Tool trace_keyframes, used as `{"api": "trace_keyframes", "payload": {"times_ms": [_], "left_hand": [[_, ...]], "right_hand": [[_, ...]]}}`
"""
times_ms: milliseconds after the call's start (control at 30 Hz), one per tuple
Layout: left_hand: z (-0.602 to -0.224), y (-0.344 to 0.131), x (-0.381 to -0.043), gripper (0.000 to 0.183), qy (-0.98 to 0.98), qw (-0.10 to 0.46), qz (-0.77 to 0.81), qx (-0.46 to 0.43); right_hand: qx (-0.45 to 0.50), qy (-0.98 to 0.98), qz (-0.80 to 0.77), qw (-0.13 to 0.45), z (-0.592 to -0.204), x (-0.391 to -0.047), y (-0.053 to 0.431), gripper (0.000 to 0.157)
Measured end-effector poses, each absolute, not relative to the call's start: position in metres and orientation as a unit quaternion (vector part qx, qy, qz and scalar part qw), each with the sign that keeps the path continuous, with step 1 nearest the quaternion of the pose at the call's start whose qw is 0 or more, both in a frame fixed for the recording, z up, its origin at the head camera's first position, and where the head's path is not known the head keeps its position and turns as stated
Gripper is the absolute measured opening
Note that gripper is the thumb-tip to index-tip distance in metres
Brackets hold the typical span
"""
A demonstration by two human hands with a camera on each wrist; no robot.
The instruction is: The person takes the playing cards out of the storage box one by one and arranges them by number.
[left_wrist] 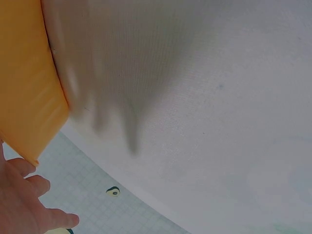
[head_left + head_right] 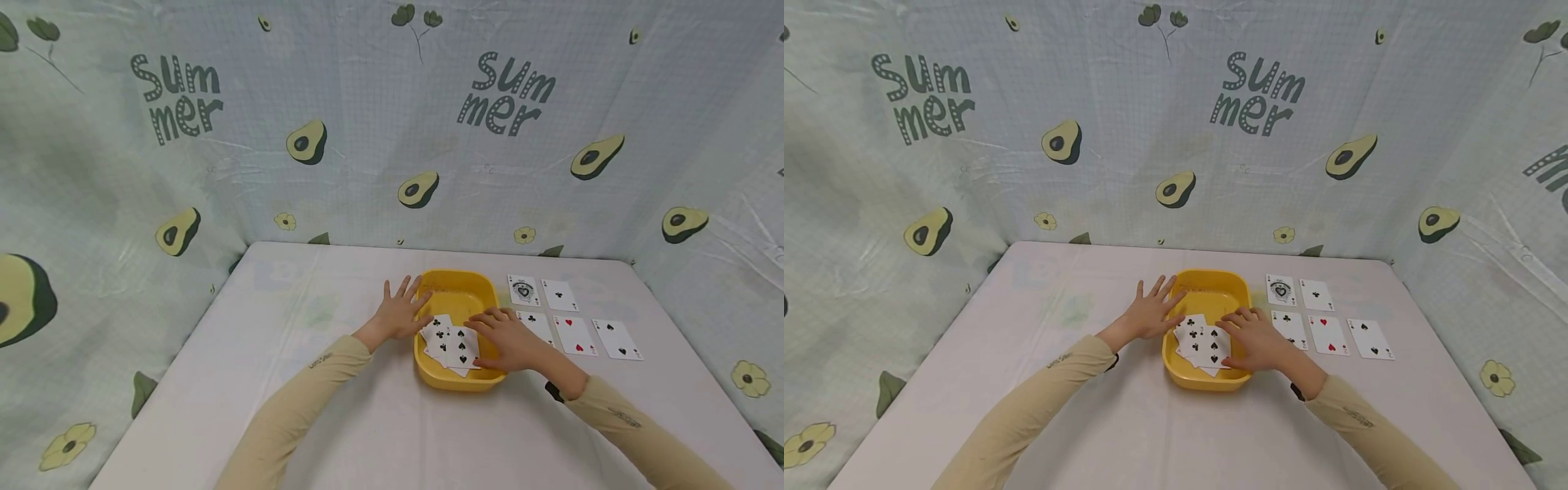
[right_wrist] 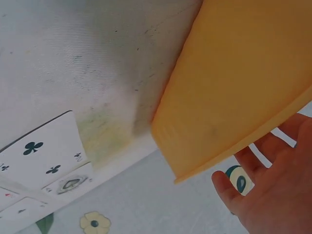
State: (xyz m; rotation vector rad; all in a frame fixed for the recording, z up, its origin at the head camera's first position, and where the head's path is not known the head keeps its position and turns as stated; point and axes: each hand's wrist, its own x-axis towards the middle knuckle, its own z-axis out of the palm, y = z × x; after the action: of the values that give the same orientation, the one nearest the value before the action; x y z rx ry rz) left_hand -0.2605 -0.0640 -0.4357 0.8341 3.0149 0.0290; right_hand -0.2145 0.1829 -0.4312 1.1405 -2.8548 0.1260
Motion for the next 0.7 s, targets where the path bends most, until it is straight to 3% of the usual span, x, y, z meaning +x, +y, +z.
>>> {"api": "trace_keyframes", "payload": {"times_ms": [500, 700], "left_hand": [[-0.442, -0.065, -0.270, 0.054, 0.966, 0.001, 0.037, 0.256], [-0.441, -0.064, -0.270, 0.055, 0.967, -0.002, 0.029, 0.252]], "right_hand": [[0.368, -0.930, -0.007, -0.007, -0.442, -0.226, 0.172, 0.081], [0.364, -0.931, -0.024, -0.020, -0.444, -0.230, 0.171, 0.076]]}}
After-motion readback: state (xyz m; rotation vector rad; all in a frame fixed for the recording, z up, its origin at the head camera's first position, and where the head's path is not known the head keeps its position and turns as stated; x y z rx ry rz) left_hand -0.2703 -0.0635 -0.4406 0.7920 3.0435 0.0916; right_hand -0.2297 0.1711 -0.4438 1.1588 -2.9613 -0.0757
